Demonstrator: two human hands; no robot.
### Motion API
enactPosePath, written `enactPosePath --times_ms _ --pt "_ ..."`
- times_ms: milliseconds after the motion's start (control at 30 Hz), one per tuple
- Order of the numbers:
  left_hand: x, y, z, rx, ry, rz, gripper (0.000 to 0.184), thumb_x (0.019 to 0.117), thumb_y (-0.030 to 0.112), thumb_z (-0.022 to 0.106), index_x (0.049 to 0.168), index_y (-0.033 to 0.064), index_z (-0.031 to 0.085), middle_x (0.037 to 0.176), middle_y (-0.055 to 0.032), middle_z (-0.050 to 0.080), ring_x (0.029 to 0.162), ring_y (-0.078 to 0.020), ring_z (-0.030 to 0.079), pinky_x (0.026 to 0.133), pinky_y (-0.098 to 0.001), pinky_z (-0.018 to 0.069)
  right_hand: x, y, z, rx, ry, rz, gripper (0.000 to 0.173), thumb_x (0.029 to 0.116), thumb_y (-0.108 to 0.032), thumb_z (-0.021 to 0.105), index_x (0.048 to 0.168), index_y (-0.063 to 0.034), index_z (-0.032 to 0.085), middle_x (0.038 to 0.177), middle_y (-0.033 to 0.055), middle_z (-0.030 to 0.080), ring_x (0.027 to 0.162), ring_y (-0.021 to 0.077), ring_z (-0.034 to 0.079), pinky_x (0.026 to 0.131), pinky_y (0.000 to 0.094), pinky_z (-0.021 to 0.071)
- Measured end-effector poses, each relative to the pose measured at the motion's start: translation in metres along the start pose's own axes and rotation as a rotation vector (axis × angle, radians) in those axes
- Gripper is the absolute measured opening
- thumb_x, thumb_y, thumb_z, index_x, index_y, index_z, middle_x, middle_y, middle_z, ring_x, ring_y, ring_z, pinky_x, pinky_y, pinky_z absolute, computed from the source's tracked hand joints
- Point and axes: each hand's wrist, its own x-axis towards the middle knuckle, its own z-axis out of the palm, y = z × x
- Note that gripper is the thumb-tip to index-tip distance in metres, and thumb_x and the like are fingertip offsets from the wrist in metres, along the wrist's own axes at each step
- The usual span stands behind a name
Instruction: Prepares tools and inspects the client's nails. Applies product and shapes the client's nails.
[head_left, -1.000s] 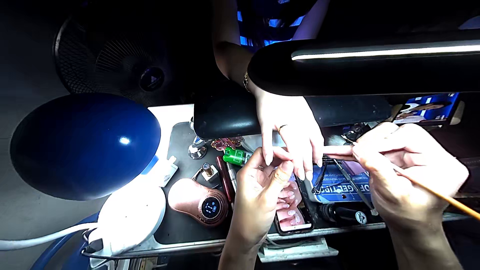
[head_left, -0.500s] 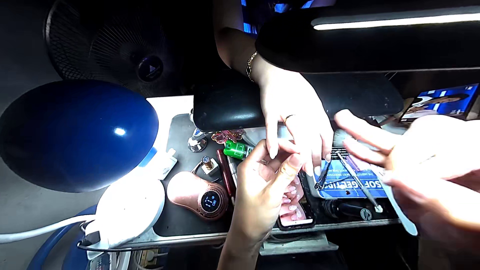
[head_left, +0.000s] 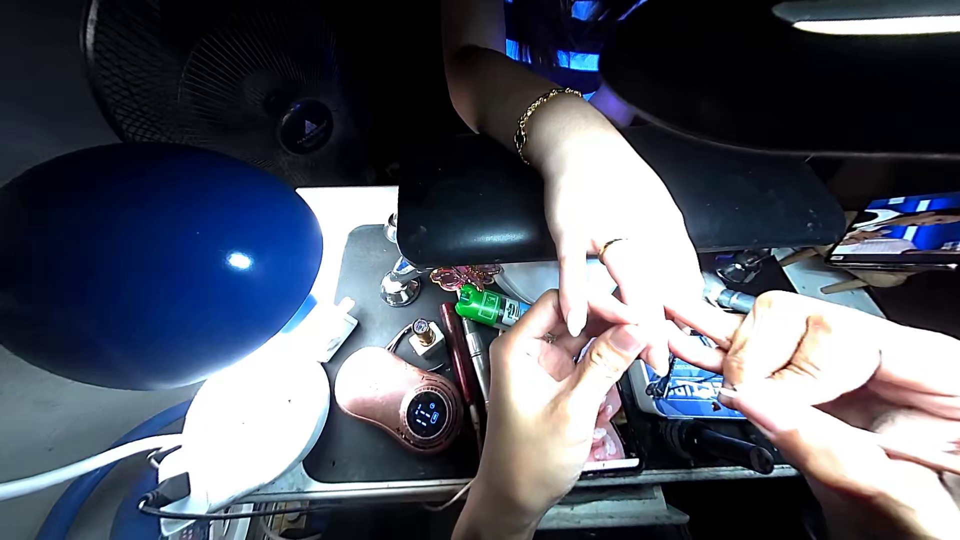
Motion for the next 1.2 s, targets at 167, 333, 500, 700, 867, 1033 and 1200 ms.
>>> enactPosePath --times_ms 167,333,500,700,867,1033,1200 --pt "-0.0002 -0.0002 -0.0003 0.002 -0.001 -0.006 0.011 0.0963 -0.006 0.062 0.107 -0.002 0.063 0.097 -0.0089 0.071 0.084 -0.0089 0.069 0.079 -0.0249 0.0592 -0.0009 0.0003 0.0012 -0.016 0.004 0.004 0.012 0.0877 -0.009 0.075 0.095 -0.0165 0.07 0.099 -0.007 0.073 0.103 0.013 0.073 0.101 0.0376 0.0614" --pt "-0.0006 0.0001 0.0 0.005 0.006 -0.008 0.011 0.0961 -0.005 0.063 0.107 -0.002 0.063 0.097 -0.0091 0.071 0.087 -0.0101 0.07 0.082 -0.0262 0.0595 0.0002 0.0011 0.0015 -0.029 -0.005 -0.005 0.011 0.0878 -0.01 0.075 0.093 -0.0179 0.069 0.097 -0.0086 0.072 0.103 0.0116 0.073 0.102 0.0379 0.0606" --pt "-0.0012 0.0005 0.0 0.002 0.009 -0.01 0.012 0.0961 -0.006 0.062 0.108 -0.0018 0.063 0.098 -0.0089 0.071 0.086 -0.0094 0.069 0.08 -0.0255 0.0596 -0.0003 0.0023 0.0019 -0.059 -0.003 -0.02 0.01 0.0886 -0.012 0.075 0.095 -0.0184 0.07 0.098 -0.0094 0.073 0.102 0.0105 0.073 0.1 0.0362 0.0615" --pt "-0.0008 0.0011 -0.0004 0.01 0.001 -0.014 0.011 0.0966 -0.005 0.062 0.107 -0.0017 0.062 0.098 -0.0096 0.071 0.086 -0.0099 0.069 0.08 -0.0255 0.0594 0.0007 0.0046 0.0009 -0.025 -0.007 -0.019 0.01 0.0879 -0.011 0.075 0.094 -0.0175 0.069 0.096 -0.0086 0.071 0.101 0.0111 0.073 0.101 0.0376 0.0615" --pt "-0.0012 0.0012 0.0001 0.004 0.007 -0.017 0.012 0.0969 -0.005 0.062 0.108 -0.0022 0.062 0.099 -0.0102 0.07 0.085 -0.0098 0.069 0.08 -0.0255 0.0594 0.0011 0.0046 -0.0004 -0.026 -0.008 -0.016 0.01 0.0877 -0.011 0.075 0.093 -0.017 0.07 0.093 -0.0089 0.071 0.098 0.0095 0.072 0.1 0.0365 0.0616" --pt "-0.0013 0.0009 -0.0004 -0.003 0.002 -0.015 0.012 0.0966 -0.006 0.061 0.108 -0.0021 0.062 0.099 -0.01 0.07 0.084 -0.0097 0.069 0.079 -0.025 0.0593 0.0017 0.0048 0.0006 -0.008 -0.004 -0.024 0.011 0.0886 -0.009 0.075 0.096 -0.0159 0.069 0.096 -0.0071 0.071 0.101 0.0126 0.073 0.1 0.0384 0.0618" --pt "-0.0013 0.0011 0.0 -0.009 0.006 -0.018 0.012 0.0971 -0.005 0.061 0.109 -0.0021 0.062 0.098 -0.0101 0.071 0.082 -0.0089 0.068 0.077 -0.0237 0.0584 0.0024 0.0049 0.0003 -0.027 -0.004 -0.023 0.011 0.0889 -0.011 0.075 0.093 -0.0175 0.067 0.093 -0.0089 0.07 0.098 0.0095 0.072 0.099 0.0355 0.0616"
